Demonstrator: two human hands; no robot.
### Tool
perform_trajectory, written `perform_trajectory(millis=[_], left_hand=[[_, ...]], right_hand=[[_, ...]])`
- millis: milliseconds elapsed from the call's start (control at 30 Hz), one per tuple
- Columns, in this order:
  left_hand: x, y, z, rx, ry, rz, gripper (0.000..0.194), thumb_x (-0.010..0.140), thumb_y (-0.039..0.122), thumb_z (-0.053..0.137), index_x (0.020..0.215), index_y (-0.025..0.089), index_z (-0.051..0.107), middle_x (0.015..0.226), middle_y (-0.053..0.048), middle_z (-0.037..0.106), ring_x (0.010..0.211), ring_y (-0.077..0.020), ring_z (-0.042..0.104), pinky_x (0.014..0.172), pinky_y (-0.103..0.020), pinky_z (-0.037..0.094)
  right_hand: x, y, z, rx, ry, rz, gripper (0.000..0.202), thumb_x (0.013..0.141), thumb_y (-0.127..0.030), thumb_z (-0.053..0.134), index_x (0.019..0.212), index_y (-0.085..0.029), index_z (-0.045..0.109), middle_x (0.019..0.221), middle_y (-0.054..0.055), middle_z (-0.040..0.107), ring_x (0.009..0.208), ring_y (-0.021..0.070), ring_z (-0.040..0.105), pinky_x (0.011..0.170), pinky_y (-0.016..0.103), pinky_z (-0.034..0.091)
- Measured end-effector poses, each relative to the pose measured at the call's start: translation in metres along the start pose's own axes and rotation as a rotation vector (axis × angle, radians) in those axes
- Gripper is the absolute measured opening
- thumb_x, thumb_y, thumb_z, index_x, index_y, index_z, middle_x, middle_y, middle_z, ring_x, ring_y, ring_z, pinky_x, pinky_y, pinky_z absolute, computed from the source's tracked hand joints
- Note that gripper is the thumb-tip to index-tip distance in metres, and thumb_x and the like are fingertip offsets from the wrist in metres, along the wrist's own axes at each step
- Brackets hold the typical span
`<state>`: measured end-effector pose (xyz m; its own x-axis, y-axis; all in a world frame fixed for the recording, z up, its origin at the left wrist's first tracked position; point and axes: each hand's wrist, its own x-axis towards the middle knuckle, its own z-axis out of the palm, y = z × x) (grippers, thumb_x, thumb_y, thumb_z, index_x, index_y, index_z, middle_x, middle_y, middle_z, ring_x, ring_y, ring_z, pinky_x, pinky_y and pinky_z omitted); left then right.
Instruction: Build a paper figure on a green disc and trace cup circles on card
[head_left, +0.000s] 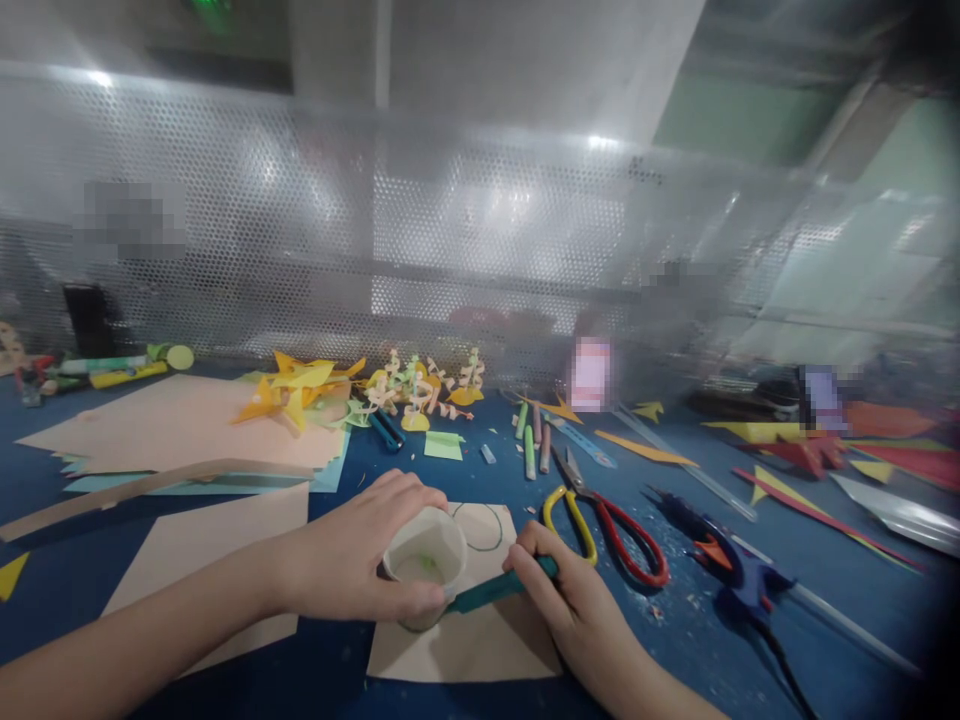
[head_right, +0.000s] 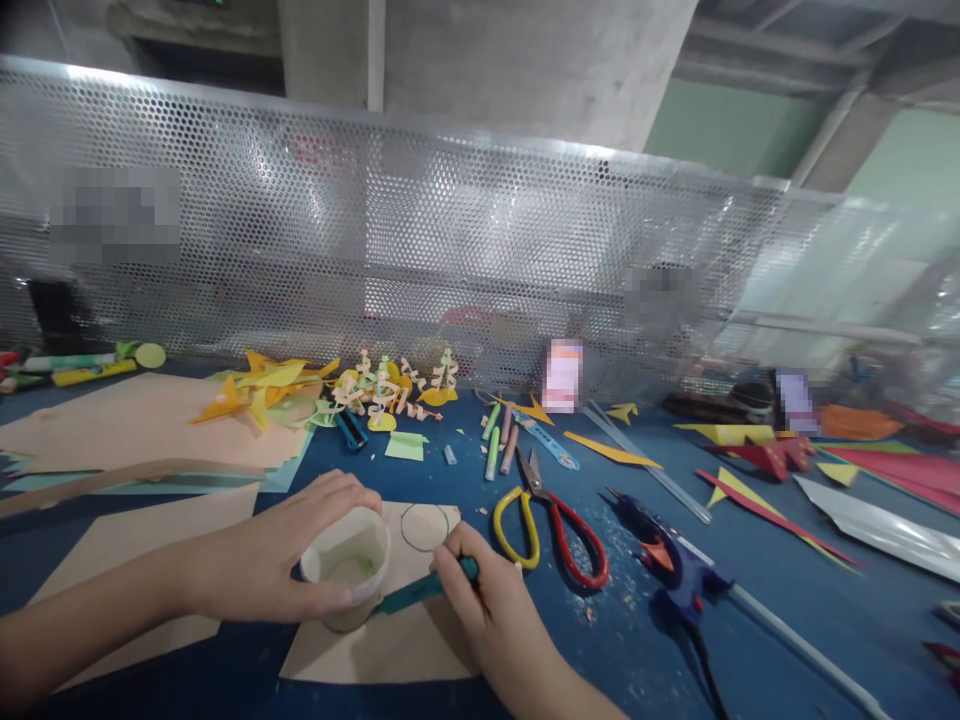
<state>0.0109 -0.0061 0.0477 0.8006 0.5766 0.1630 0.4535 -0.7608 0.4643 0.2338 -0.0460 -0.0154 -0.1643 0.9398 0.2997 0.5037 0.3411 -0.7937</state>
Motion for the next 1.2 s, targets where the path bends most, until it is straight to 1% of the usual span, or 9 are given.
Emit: perform_trajectory(millis=[67,200,367,467,667,900,967,1033,1200], left_hand=[[0.000,0.001,-0.001,0.001,-0.006,-0.014,0.045,0.072,0.037,0.059,0.113,0.022,0.045,0.106,-0.006,0.049,0.100,-0.0241,0.042,0.089,-0.039,0.038],[-0.001,0.002,-0.002,0.003,-0.012,-0.022,0.046,0.072,0.038,0.059,0.113,0.021,0.045,0.105,-0.006,0.049,0.099,-0.0244,0.042,0.089,-0.040,0.037],[0.000,0.004,-0.001,0.010,-0.014,-0.040,0.046,0.073,0.038,0.059,0.113,0.021,0.044,0.104,-0.006,0.048,0.100,-0.0248,0.042,0.090,-0.041,0.037],[0.000,0.005,-0.002,0.008,-0.019,-0.053,0.044,0.073,0.037,0.058,0.112,0.020,0.045,0.103,-0.006,0.048,0.100,-0.0243,0.042,0.090,-0.040,0.037],[0.001,0.006,-0.002,-0.003,-0.011,-0.050,0.043,0.073,0.038,0.058,0.111,0.022,0.045,0.105,-0.006,0.048,0.100,-0.0243,0.042,0.088,-0.039,0.038],[-0.001,0.002,0.002,0.023,0.009,-0.043,0.047,0.073,0.041,0.058,0.113,0.021,0.044,0.106,-0.006,0.049,0.103,-0.0255,0.043,0.091,-0.042,0.037],[-0.001,0.001,0.003,0.028,0.021,-0.039,0.048,0.073,0.041,0.057,0.114,0.021,0.043,0.107,-0.007,0.050,0.104,-0.0261,0.043,0.092,-0.043,0.036],[-0.001,0.000,0.003,0.031,0.024,-0.031,0.047,0.073,0.043,0.057,0.113,0.021,0.043,0.108,-0.007,0.050,0.104,-0.0265,0.043,0.092,-0.044,0.036],[0.000,-0.001,0.003,0.025,0.028,-0.005,0.045,0.074,0.041,0.057,0.113,0.021,0.044,0.105,-0.007,0.050,0.101,-0.0254,0.043,0.090,-0.042,0.038]], right_hand=[[0.001,0.000,0.000,0.071,0.023,0.025,0.033,0.087,-0.044,0.035,0.066,-0.020,0.043,0.059,-0.005,0.035,0.052,0.0110,0.034,0.049,0.022,0.031],[0.002,0.005,0.000,0.183,0.127,0.100,0.034,0.088,-0.046,0.034,0.067,-0.020,0.042,0.054,-0.007,0.030,0.046,0.0098,0.029,0.044,0.021,0.026],[0.002,0.001,0.001,0.052,0.163,0.004,0.032,0.088,-0.042,0.037,0.064,-0.020,0.041,0.057,-0.005,0.037,0.051,0.0109,0.036,0.048,0.021,0.031],[0.001,-0.003,-0.001,-0.017,0.140,-0.016,0.030,0.088,-0.039,0.036,0.068,-0.020,0.047,0.059,-0.004,0.041,0.053,0.0114,0.040,0.051,0.021,0.034],[-0.001,-0.007,-0.002,-0.083,0.042,-0.030,0.029,0.089,-0.037,0.035,0.078,-0.019,0.055,0.064,-0.002,0.052,0.058,0.0122,0.048,0.053,0.020,0.037],[-0.002,-0.014,-0.002,-0.168,-0.029,-0.062,0.026,0.088,-0.031,0.036,0.080,-0.021,0.059,0.076,0.000,0.064,0.069,0.0134,0.059,0.065,0.021,0.042],[-0.002,-0.015,-0.002,-0.187,-0.034,-0.097,0.025,0.087,-0.029,0.036,0.080,-0.021,0.059,0.077,0.001,0.066,0.071,0.0140,0.060,0.066,0.021,0.044],[-0.003,-0.015,-0.001,-0.192,-0.038,-0.167,0.024,0.087,-0.026,0.037,0.080,-0.021,0.059,0.077,0.002,0.066,0.071,0.0141,0.061,0.065,0.021,0.045],[-0.008,-0.019,0.000,-0.313,-0.024,-0.449,0.021,0.087,-0.018,0.037,0.079,-0.020,0.056,0.065,0.003,0.061,0.060,0.0136,0.057,0.054,0.021,0.045]])
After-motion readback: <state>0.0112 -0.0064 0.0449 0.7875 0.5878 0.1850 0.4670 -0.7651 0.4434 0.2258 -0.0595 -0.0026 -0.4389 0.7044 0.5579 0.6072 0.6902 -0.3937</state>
